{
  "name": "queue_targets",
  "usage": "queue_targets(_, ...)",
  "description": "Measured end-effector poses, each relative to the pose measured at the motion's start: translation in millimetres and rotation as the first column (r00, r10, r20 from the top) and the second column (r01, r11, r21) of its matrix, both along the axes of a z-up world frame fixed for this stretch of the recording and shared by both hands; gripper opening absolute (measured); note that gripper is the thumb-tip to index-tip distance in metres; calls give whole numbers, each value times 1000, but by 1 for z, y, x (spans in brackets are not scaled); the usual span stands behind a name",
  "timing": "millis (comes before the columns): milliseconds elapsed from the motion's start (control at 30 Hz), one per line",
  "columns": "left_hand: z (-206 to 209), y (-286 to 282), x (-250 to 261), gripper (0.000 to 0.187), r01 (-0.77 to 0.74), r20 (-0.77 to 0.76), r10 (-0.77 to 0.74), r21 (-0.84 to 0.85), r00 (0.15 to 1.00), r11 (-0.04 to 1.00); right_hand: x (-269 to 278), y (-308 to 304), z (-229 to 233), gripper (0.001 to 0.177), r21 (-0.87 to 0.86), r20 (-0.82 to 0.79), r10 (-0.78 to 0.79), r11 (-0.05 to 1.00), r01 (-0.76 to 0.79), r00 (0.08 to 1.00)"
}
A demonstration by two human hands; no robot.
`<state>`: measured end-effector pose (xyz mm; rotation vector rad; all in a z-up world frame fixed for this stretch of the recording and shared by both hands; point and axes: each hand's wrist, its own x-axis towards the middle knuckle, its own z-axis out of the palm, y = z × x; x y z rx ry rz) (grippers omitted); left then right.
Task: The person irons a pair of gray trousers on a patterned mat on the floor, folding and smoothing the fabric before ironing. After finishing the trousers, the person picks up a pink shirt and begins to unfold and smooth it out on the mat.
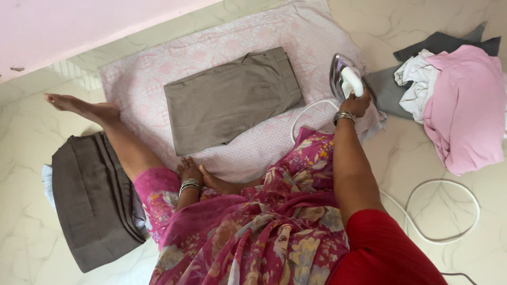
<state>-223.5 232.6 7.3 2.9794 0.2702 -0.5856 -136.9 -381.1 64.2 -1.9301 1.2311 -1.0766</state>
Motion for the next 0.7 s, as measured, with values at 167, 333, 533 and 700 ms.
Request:
queue_targets(167, -6, -1, 2, 75, -12, 7, 12, -12, 1000, 1000, -11, 17, 15, 39, -345, -143, 220, 903, -257, 965)
queue_targets(333, -14, 0, 3, 73, 70, 63, -77, 106, 995, 992, -12, 57, 40, 35, -570, -297, 508, 585, -577, 809)
queue_targets(533, 151, 163, 230, 68, 130, 919, 378, -391, 111, 911, 20, 147, 65, 28, -536, -509, 688, 217, -816, 517)
queue_targets(700, 149, 192, 246, 67, 79, 966, 129, -114, -224, 990, 54, 223, 71, 27, -298, -744, 613, 51, -953, 266)
